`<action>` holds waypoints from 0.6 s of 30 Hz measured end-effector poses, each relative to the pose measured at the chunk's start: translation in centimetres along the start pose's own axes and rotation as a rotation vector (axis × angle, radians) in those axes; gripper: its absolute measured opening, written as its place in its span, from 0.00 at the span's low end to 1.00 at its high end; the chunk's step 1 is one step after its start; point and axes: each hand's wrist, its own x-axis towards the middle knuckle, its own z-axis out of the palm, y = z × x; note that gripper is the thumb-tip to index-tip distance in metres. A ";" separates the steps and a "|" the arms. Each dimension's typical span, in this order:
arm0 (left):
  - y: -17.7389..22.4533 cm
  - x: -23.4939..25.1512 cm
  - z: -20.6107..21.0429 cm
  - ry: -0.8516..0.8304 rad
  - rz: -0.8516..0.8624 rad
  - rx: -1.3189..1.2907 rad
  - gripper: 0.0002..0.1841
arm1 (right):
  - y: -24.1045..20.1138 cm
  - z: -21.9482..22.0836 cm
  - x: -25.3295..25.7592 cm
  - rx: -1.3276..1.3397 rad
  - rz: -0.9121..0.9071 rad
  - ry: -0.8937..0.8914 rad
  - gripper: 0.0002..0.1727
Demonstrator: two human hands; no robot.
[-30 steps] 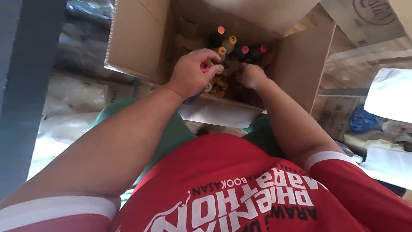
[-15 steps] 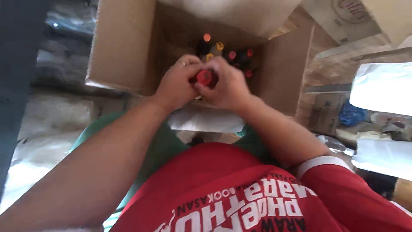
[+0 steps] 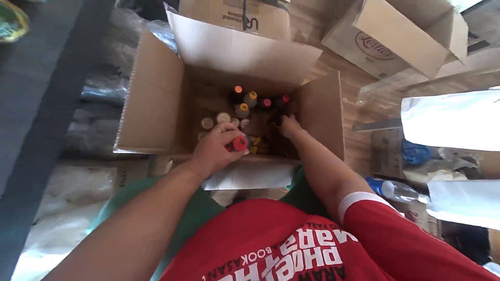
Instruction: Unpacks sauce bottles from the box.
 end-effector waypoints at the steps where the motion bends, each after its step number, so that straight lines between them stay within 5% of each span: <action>1: -0.1 -0.1 0.0 -0.006 0.009 0.003 0.21 | 0.2 0.5 0.3 0.006 0.020 0.004 0.32; 12: -1.5 -0.8 0.2 0.022 0.127 0.041 0.21 | 0.1 1.4 1.6 0.009 -0.010 -0.023 0.25; 18: -1.5 -0.2 0.3 0.012 0.145 0.047 0.19 | -4.7 -2.2 -1.6 0.041 -0.284 0.024 0.21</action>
